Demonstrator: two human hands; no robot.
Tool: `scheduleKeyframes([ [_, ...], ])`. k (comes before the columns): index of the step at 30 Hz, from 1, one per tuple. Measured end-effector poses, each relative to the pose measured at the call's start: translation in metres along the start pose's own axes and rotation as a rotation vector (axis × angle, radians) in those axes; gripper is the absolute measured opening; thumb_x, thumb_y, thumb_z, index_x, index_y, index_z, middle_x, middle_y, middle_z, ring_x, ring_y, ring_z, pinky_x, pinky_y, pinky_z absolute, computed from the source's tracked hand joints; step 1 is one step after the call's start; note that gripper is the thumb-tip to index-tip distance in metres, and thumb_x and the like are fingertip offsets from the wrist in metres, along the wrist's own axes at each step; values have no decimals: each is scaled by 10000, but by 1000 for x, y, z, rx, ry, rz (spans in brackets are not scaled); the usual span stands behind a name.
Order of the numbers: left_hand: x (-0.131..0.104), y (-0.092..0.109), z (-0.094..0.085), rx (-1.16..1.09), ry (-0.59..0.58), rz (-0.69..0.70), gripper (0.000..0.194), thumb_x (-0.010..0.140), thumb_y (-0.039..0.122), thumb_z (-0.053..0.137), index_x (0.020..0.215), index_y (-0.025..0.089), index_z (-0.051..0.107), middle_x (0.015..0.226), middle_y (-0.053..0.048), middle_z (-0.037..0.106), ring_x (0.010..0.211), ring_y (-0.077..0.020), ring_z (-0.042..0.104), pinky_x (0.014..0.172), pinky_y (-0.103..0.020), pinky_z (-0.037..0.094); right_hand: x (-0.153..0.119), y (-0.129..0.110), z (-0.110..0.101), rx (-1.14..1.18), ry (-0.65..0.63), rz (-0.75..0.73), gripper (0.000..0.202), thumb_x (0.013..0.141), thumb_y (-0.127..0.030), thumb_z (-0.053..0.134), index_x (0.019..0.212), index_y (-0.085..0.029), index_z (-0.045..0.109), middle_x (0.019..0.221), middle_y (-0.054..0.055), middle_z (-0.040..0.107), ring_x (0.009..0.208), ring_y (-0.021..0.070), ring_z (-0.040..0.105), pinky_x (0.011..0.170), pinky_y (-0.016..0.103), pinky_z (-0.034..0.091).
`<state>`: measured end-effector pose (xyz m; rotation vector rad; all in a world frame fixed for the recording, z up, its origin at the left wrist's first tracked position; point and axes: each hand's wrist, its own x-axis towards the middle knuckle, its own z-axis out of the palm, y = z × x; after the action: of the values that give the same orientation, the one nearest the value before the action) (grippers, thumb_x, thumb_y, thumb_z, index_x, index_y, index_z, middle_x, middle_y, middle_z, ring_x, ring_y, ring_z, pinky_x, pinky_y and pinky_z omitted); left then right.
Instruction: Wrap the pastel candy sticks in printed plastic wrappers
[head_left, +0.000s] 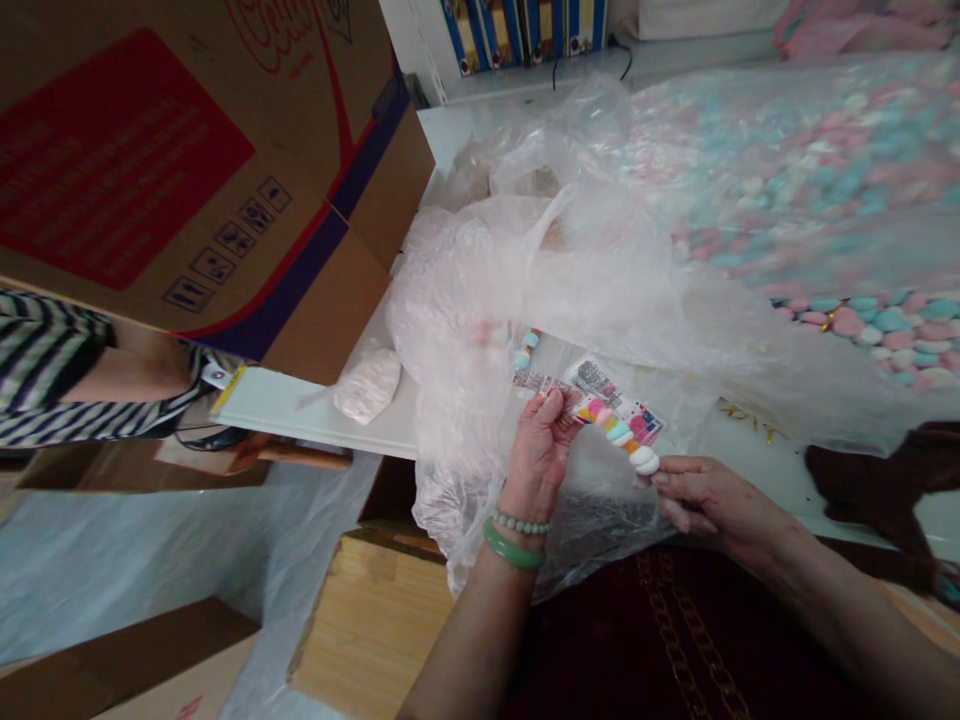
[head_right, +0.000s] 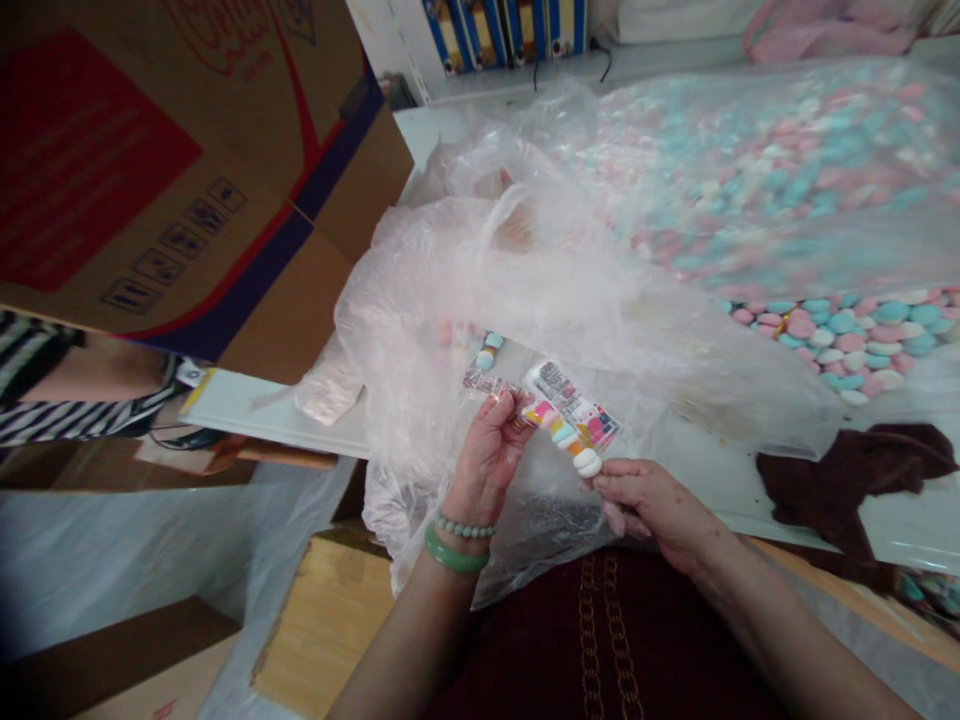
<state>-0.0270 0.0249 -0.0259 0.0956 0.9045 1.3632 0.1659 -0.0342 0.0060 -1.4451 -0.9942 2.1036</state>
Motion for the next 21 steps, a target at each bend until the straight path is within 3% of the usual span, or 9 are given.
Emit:
scheduleKeyframes([
  [2, 1, 0, 1, 3, -7, 4, 111, 712, 202, 711, 762, 141, 632, 713, -12, 653, 648, -113, 621, 657, -235, 512, 0, 0, -1, -170, 51, -81, 282, 807, -407, 528, 734, -154, 629, 473, -31, 468, 453, 99, 394, 470, 226, 288],
  [5, 3, -1, 1, 2, 18, 38, 86, 746, 214, 680, 727, 154, 621, 682, 8, 633, 623, -92, 600, 653, -214, 491, 1, 4, -3, -630, 218, -275, 319, 861, -381, 439, 668, -198, 613, 554, -9, 564, 562, 147, 526, 549, 251, 363],
  [9, 4, -2, 1, 23, 29, 53, 51, 763, 200, 652, 732, 169, 625, 678, 20, 631, 615, -88, 590, 644, -208, 470, 1, 15, -5, -1090, 397, -477, 291, 906, -295, 364, 883, -231, 647, 769, 27, 685, 692, 186, 621, 605, 268, 401],
  [12, 1, -5, 4, 62, 10, 71, 77, 735, 208, 682, 733, 155, 626, 677, 18, 628, 601, -86, 579, 612, -203, 452, 1, 19, -5, -1253, 459, -507, 266, 906, -255, 369, 928, -221, 632, 734, 35, 675, 634, 187, 620, 561, 268, 378],
  [16, -2, -9, 9, 114, -5, 87, 117, 719, 231, 698, 712, 146, 619, 653, 16, 610, 588, -90, 570, 600, -206, 443, 1, 14, -2, -1086, 437, -469, 239, 908, -309, 382, 932, -238, 609, 732, 17, 670, 617, 178, 608, 549, 265, 370],
  [21, -1, -10, 8, 74, 1, 64, 146, 711, 253, 708, 721, 144, 611, 659, 6, 616, 614, -116, 597, 643, -242, 474, 4, 10, 0, -472, 310, -234, 230, 851, -378, 452, 688, -221, 493, 519, -42, 539, 504, 135, 488, 514, 246, 341],
])
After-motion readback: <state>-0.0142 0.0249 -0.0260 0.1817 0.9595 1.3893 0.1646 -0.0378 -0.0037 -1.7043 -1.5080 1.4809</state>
